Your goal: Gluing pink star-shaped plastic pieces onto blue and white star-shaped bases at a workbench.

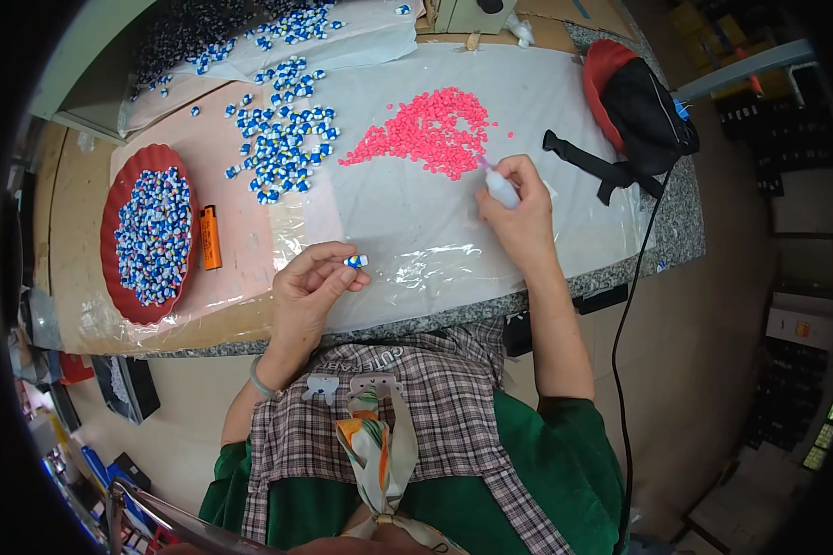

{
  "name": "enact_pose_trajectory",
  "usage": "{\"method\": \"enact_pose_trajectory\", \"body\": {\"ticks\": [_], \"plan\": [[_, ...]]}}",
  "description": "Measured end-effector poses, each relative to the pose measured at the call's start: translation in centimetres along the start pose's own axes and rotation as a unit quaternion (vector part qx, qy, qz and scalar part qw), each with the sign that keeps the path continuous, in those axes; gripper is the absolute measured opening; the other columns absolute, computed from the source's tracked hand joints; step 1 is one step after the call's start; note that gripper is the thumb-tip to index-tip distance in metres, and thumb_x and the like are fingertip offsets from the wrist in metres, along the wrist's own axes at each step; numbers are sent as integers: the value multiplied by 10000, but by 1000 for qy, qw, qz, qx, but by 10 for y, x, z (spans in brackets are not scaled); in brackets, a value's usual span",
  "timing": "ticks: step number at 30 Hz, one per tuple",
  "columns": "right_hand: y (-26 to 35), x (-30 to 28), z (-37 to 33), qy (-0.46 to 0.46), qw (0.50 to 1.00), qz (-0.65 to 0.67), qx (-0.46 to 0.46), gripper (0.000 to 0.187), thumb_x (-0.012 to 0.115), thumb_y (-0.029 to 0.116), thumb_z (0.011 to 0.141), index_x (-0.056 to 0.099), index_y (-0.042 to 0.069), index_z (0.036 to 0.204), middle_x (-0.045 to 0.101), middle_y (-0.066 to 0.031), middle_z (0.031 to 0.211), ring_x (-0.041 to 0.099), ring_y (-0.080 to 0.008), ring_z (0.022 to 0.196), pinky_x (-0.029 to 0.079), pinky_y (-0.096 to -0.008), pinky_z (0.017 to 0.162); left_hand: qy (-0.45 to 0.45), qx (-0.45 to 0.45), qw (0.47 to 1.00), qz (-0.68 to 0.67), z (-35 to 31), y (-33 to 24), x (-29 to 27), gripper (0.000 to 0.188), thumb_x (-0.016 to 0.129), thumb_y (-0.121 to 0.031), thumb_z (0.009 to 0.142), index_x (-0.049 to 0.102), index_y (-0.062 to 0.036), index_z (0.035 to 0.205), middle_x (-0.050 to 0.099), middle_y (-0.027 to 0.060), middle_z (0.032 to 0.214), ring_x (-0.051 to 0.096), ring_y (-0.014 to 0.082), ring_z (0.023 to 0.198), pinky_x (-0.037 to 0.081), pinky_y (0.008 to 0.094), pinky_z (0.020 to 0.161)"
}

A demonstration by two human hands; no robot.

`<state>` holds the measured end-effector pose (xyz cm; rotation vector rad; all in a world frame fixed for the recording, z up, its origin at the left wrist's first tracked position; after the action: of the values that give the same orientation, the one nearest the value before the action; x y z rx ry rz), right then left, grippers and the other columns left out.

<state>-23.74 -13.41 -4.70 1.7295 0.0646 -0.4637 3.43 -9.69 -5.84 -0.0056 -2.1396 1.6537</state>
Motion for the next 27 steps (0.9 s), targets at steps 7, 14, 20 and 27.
{"method": "enact_pose_trajectory", "body": {"ticks": [7,14,20,27], "plan": [[47,22,-3,-27,943,-233,-234,125,705,27,780,646,-11,883,595,-104,789,613,-212,716,472,-312,651,5,14,1000,-17,-1,2,0,214,578,30,921,575,51,1134,671,111,945,674,162,896,549,257,809],[56,31,-2,22,929,-284,-238,163,717,43,774,657,-5,917,613,-107,815,621,-233,722,473,-309,660,20,3,1000,-10,-2,4,1,212,580,28,920,572,49,1131,645,98,1019,667,179,917,545,277,824],[50,28,-1,53,956,-221,-187,160,718,49,774,660,-16,909,637,-115,834,638,-240,727,484,-313,668,31,41,999,4,-1,-2,2,226,558,53,917,589,51,1141,610,115,1088,661,188,947,545,279,833],[57,42,-7,38,921,-303,-241,163,697,34,765,653,-17,913,636,-130,850,638,-287,731,494,-347,669,29,44,998,27,0,-6,3,233,547,64,916,612,50,1138,572,140,1169,656,208,966,543,283,841]]}}
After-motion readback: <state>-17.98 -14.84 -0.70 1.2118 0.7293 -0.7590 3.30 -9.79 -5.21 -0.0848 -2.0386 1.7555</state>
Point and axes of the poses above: each hand's wrist, its own z-axis towards the middle knuckle, its own x-axis out of the palm, y = z × x, the point moved 8 cm from there along z, towards the middle knuckle
